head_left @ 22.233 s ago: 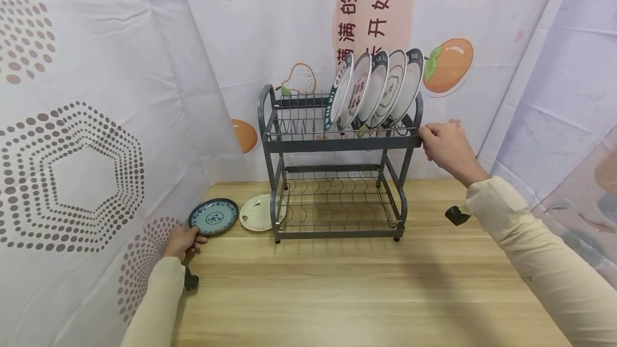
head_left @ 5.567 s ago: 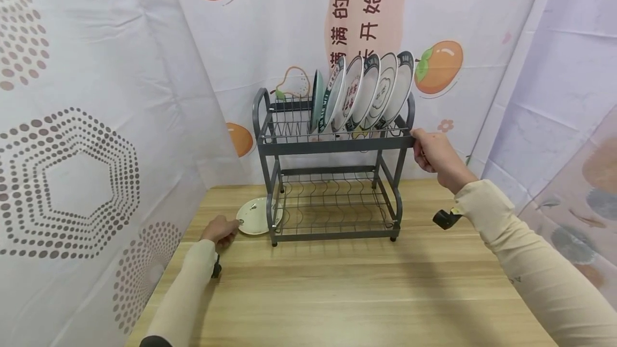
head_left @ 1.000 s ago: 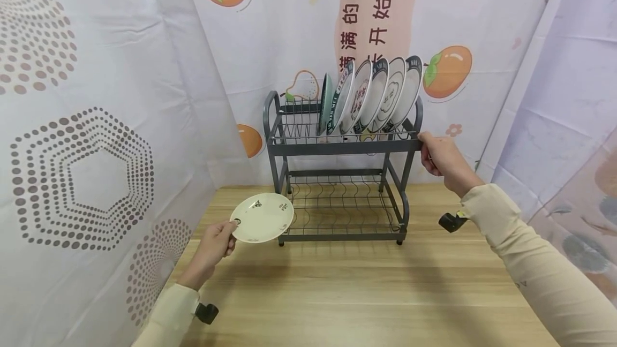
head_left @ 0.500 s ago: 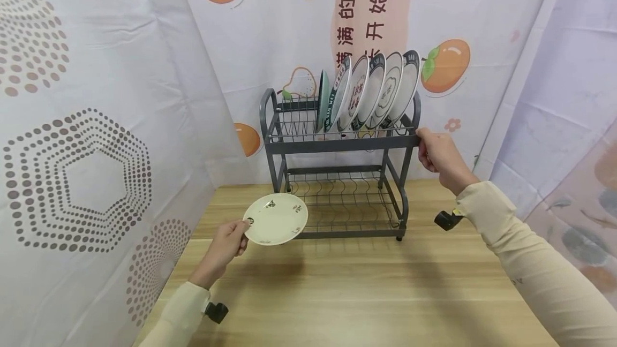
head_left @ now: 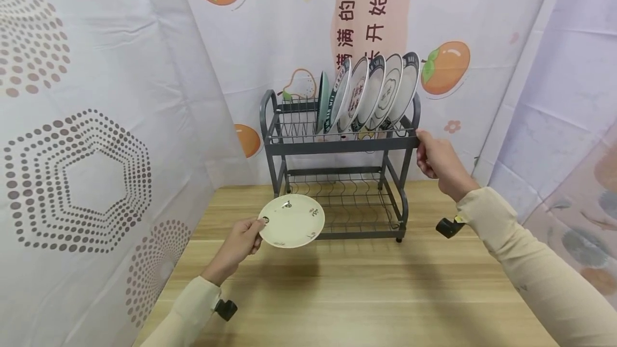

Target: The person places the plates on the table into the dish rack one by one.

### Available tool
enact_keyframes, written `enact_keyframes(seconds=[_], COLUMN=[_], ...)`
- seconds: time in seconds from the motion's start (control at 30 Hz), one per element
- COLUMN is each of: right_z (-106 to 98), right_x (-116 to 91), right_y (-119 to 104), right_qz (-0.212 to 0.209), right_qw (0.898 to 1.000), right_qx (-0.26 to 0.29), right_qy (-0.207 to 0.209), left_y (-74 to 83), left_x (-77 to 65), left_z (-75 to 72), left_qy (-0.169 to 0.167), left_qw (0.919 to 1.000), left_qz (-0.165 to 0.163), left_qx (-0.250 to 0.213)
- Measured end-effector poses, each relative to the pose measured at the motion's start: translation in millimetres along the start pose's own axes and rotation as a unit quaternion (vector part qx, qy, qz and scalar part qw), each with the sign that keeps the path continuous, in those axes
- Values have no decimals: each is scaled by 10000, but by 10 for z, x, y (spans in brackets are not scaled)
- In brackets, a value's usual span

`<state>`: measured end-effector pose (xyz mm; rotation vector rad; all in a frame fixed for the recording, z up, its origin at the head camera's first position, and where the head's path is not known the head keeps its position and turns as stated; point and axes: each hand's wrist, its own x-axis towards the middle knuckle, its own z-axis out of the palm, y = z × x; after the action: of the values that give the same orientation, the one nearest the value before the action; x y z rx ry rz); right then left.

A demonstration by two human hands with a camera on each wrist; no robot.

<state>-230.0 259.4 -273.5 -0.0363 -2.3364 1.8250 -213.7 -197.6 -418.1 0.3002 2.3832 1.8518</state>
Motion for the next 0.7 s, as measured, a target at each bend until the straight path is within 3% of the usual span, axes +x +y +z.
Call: enact_keyframes(seconds=[0.23,0.4,0.53,0.63,0.7], right_z=[-12,144,392,607,736], right_x=[-13,-77,-233,-369,-450], right_y=[83,242,432,560,620], right_qz=[76,9,45,151,262], right_qw=[9995,9970,9998,9959,9910], right_qx=[258,778,129,-527,-690], right_qy=[-180,3,-151,-726,-1113], left_y=[32,55,78,105,121], left_x=[42,51,47,56,67], left_z=[129,196,240,274,299], left_qy=[-252,-309,-377,-461,-512], left_qw=[9996,9993,9990,9986,9983], left_qz=[10,96,89,69,70], left_qx=[-90,-165,-225,-242,-252])
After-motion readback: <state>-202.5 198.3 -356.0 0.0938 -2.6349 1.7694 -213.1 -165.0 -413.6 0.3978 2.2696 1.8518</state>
